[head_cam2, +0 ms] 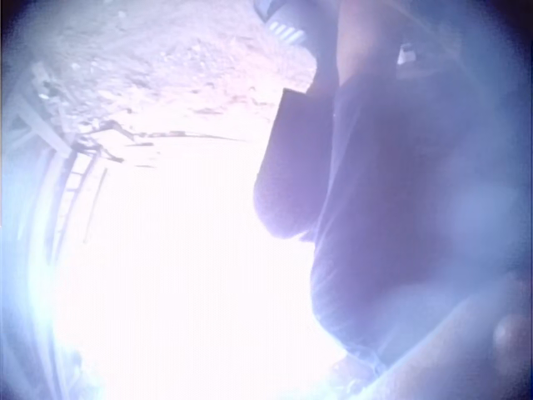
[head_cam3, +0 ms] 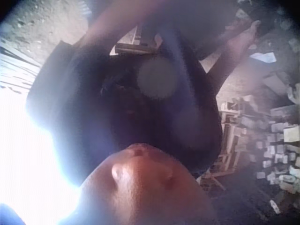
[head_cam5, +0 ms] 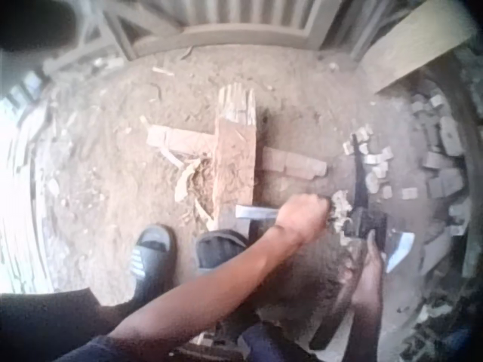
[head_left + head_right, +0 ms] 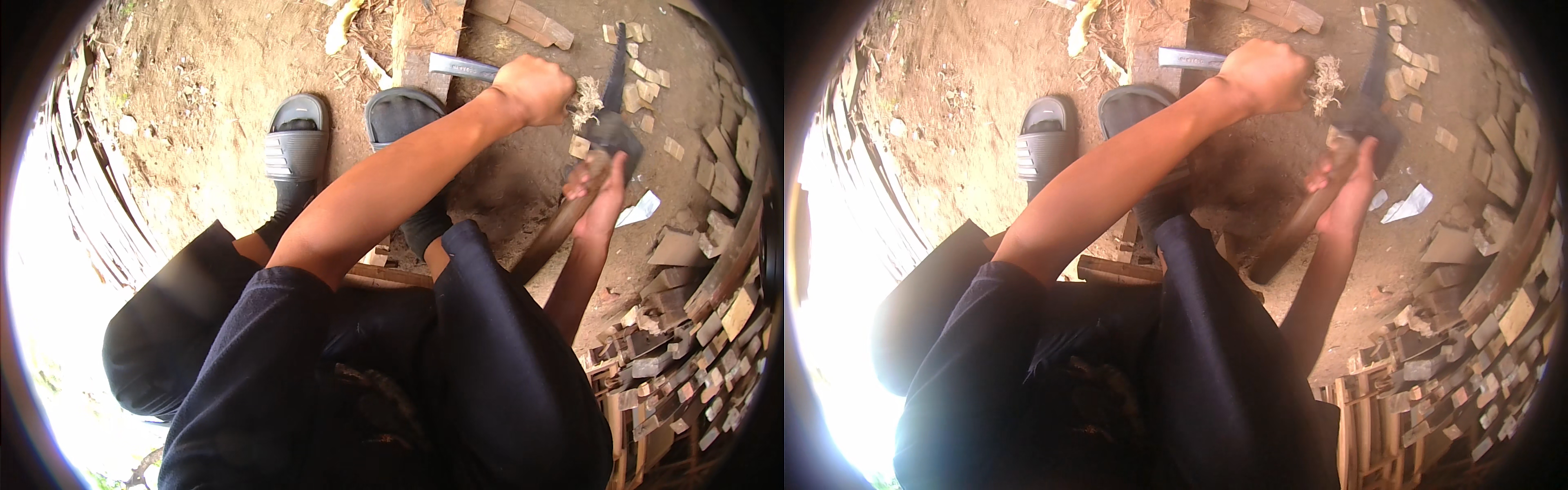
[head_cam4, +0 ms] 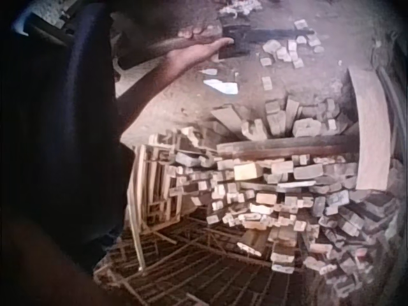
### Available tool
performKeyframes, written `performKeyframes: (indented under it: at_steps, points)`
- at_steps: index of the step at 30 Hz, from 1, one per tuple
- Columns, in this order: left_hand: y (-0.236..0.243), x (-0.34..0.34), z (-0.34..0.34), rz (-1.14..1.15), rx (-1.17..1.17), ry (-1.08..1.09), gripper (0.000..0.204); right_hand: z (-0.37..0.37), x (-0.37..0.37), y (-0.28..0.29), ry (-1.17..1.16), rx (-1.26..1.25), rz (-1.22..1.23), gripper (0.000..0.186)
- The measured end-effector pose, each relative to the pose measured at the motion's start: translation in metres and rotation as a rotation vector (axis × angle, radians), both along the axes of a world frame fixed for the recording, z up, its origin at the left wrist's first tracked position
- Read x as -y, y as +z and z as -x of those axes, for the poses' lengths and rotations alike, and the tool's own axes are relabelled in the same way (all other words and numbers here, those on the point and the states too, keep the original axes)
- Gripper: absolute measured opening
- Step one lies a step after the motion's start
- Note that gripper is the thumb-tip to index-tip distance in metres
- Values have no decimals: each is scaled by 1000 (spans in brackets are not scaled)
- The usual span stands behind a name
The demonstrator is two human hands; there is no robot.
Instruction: The person sits on the ground and uses a machete to carve a small piece of wood held in the left hand. The person repeatedly strikes the wood to remove shavings and occasionally adjusts the wood's position.
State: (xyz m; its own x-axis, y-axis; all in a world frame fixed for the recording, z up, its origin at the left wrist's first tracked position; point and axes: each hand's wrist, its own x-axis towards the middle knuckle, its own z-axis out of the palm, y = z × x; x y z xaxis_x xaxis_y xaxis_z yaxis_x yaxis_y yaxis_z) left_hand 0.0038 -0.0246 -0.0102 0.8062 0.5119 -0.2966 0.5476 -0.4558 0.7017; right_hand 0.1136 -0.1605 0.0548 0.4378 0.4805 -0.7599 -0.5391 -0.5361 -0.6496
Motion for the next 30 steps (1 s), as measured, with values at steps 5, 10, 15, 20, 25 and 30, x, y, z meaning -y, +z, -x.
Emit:
performKeyframes:
  at_steps: [5, 10, 15, 20, 25, 30]
  points:
    - [-12, 4, -1, -31, -21, -18, 21, -3, 1, -1, 36, 65, 98, 48]
    - [-9, 1, -6, -14, -30, 10, 21, 5, -2, -11, 53, 75, 112, 49]
    - [-20, 4, -6, -42, -40, -25, 21, -12, 9, -12, -1, 10, 53, 51]
    - [-14, 2, -5, -36, -64, -22, 22, -4, 2, -9, 113, 48, 151, 49]
    - [-16, 2, -5, -58, -54, -15, 22, -19, 9, -28, -136, -87, -69, 48]
    - [-23, 5, -3, -35, -69, -37, 23, -7, 1, -12, 161, 11, 182, 48]
